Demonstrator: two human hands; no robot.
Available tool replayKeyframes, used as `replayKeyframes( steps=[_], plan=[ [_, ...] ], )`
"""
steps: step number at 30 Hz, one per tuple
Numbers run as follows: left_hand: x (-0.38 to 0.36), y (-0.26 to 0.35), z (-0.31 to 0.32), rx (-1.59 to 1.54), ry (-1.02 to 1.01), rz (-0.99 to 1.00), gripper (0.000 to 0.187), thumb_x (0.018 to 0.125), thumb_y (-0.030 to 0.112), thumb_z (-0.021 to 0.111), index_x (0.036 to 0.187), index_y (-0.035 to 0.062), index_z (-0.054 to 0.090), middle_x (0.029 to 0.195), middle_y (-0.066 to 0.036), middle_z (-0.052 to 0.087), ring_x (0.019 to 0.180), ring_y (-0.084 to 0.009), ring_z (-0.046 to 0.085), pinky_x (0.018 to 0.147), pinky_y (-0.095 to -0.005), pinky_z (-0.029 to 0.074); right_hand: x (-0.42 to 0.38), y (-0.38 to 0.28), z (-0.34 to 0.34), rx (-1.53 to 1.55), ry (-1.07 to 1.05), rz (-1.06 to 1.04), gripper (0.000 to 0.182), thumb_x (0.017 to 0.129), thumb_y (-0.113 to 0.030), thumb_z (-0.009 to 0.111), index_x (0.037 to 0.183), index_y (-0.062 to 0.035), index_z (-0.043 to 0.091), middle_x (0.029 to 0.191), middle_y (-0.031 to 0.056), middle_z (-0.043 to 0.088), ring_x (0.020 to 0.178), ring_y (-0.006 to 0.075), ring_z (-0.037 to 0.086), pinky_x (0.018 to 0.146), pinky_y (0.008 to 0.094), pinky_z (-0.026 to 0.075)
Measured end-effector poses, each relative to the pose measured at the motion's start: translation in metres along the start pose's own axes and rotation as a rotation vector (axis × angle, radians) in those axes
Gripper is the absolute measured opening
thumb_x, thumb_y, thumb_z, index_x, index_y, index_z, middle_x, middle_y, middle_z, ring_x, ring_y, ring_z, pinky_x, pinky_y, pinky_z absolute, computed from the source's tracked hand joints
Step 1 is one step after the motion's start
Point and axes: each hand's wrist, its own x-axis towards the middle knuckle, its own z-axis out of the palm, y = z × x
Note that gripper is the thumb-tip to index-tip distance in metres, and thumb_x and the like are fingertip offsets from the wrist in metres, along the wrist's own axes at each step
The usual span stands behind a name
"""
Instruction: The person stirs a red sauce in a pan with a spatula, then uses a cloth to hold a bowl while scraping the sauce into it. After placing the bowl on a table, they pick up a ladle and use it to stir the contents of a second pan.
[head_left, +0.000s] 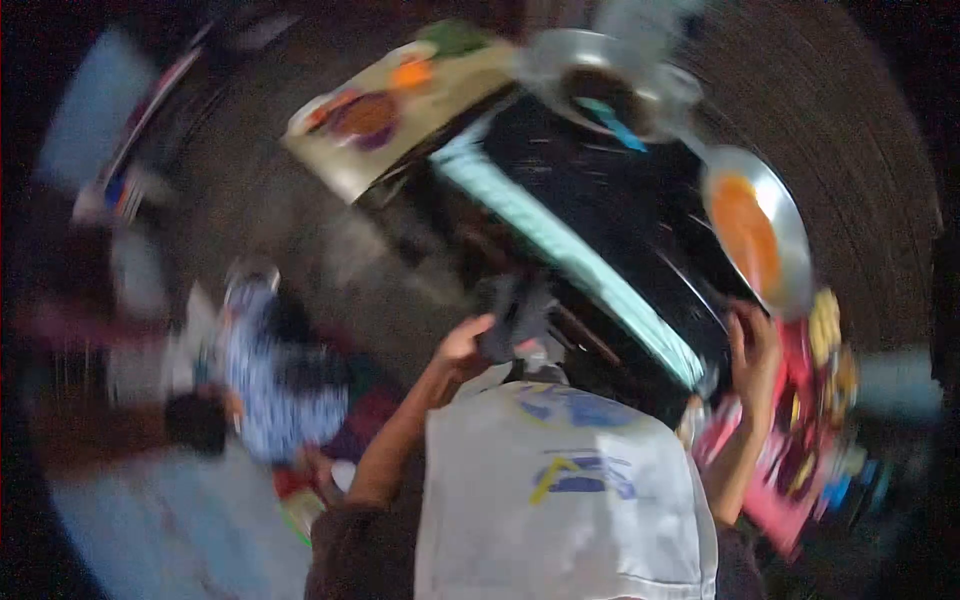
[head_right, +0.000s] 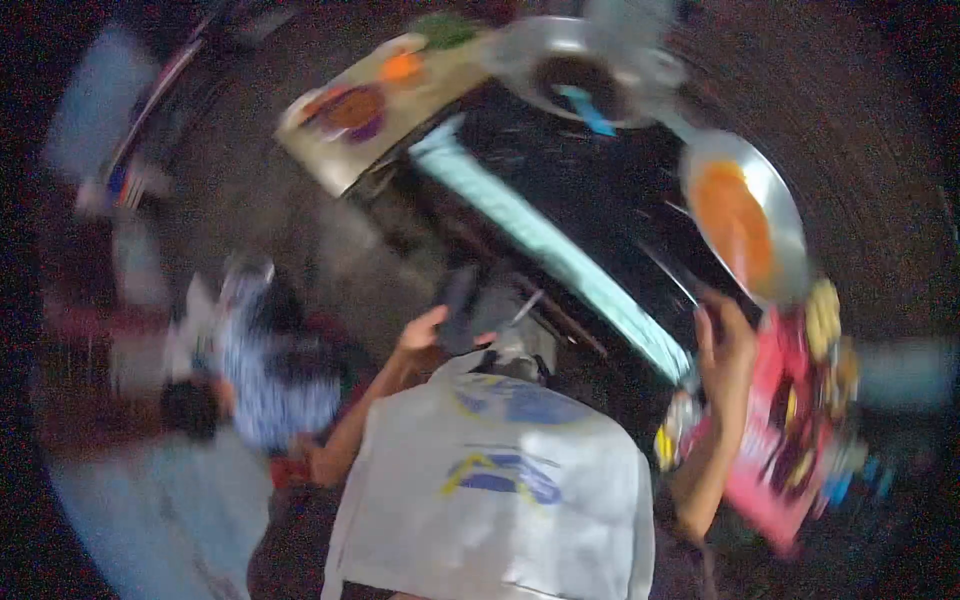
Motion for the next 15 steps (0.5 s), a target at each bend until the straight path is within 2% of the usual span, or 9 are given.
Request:
replayKeyframes(
  steps=[1, 2, 4, 6, 8, 9, 10, 12, 15],
  plan=[
    [0.008, 0.006, 0.004, -0.075, -0.129, -0.004, 0.051, 0.081, 0.022, 0.054, 0.117, -0.0115, 0.039, 0.119, -0.024, 0.044, 0.109, -0.0332, 0.046, 0.094, -0.0501, 0.037, -0.001, 0.006, -0.011, -0.017, 0.080, 0.082, 0.017, 0.080, -0.004, 0.055, 0.096, 0.0009, 0.057, 0.082, 0.0111, 0.061, 0.074, 0.0133, 0.056, 0.067, 0.0266, 0.044],
    [0.003, 0.017, 0.027, -0.051, -0.010, -0.041, 0.051, 0.080, 0.021, 0.056, 0.118, -0.0082, 0.040, 0.121, -0.022, 0.044, 0.112, -0.0323, 0.044, 0.095, -0.0524, 0.035, -0.003, 0.011, -0.021, -0.030, 0.150, 0.150, 0.017, 0.079, -0.003, 0.056, 0.096, 0.0000, 0.057, 0.079, 0.0118, 0.061, 0.070, 0.0142, 0.057, 0.065, 0.0271, 0.044],
    [0.021, 0.032, 0.027, 0.003, -0.115, -0.166, 0.051, 0.079, 0.020, 0.056, 0.122, -0.0030, 0.039, 0.124, -0.018, 0.043, 0.114, -0.0319, 0.042, 0.098, -0.0518, 0.032, -0.005, 0.024, -0.041, -0.162, 0.262, 0.217, 0.017, 0.077, -0.004, 0.057, 0.094, -0.0014, 0.058, 0.073, 0.0130, 0.060, 0.064, 0.0165, 0.057, 0.060, 0.0279, 0.044],
    [0.037, 0.041, 0.043, 0.079, -0.209, -0.023, 0.049, 0.081, 0.020, 0.054, 0.124, 0.0013, 0.039, 0.126, -0.015, 0.042, 0.116, -0.0301, 0.041, 0.099, -0.0504, 0.029, -0.009, 0.029, -0.052, -0.256, 0.252, 0.315, 0.017, 0.078, -0.010, 0.057, 0.094, -0.0031, 0.059, 0.077, 0.0157, 0.061, 0.070, 0.0225, 0.062, 0.061, 0.0315, 0.046],
    [0.056, 0.054, 0.051, 0.109, -0.316, -0.078, 0.050, 0.082, 0.020, 0.053, 0.126, 0.0017, 0.037, 0.127, -0.014, 0.042, 0.117, -0.0286, 0.041, 0.099, -0.0484, 0.029, -0.012, 0.050, -0.045, -0.296, 0.167, 0.394, 0.020, 0.079, -0.011, 0.057, 0.098, -0.0053, 0.058, 0.083, 0.0136, 0.061, 0.073, 0.0188, 0.060, 0.062, 0.0288, 0.046],
    [0.063, 0.061, 0.056, 0.155, -0.299, -0.081, 0.051, 0.082, 0.023, 0.053, 0.127, 0.0038, 0.037, 0.128, -0.014, 0.040, 0.118, -0.0288, 0.040, 0.098, -0.0479, 0.030, -0.008, 0.052, -0.034, -0.149, 0.189, 0.429, 0.020, 0.078, -0.012, 0.059, 0.097, -0.0053, 0.059, 0.083, 0.0136, 0.061, 0.072, 0.0201, 0.060, 0.063, 0.0288, 0.046],
    [0.069, 0.068, 0.061, 0.201, -0.281, -0.081, 0.051, 0.082, 0.026, 0.053, 0.127, 0.0059, 0.037, 0.130, -0.013, 0.039, 0.118, -0.0290, 0.038, 0.097, -0.0474, 0.031, 0.000, 0.057, -0.024, -0.234, 0.120, 0.435, 0.022, 0.076, -0.014, 0.061, 0.095, -0.0030, 0.057, 0.082, 0.0137, 0.059, 0.074, 0.0230, 0.059, 0.065, 0.0309, 0.046],
    [0.079, 0.077, 0.083, 0.173, -0.272, -0.127, 0.050, 0.083, 0.024, 0.053, 0.128, 0.0076, 0.036, 0.130, -0.012, 0.038, 0.119, -0.0284, 0.038, 0.097, -0.0471, 0.032, 0.018, 0.065, 0.001, -0.311, 0.174, 0.461, 0.020, 0.075, -0.014, 0.060, 0.091, -0.0020, 0.055, 0.085, 0.0165, 0.056, 0.080, 0.0332, 0.057, 0.067, 0.0404, 0.045],
    [0.107, 0.079, 0.103, 0.130, -0.245, -0.196, 0.050, 0.083, 0.022, 0.052, 0.129, 0.0106, 0.036, 0.131, -0.011, 0.038, 0.119, -0.0275, 0.038, 0.096, -0.0466, 0.033, 0.058, 0.103, 0.023, -0.498, 0.138, 0.571, 0.023, 0.078, -0.021, 0.055, 0.090, -0.0017, 0.056, 0.090, 0.0194, 0.056, 0.086, 0.0353, 0.056, 0.072, 0.0416, 0.045]
  ],
)
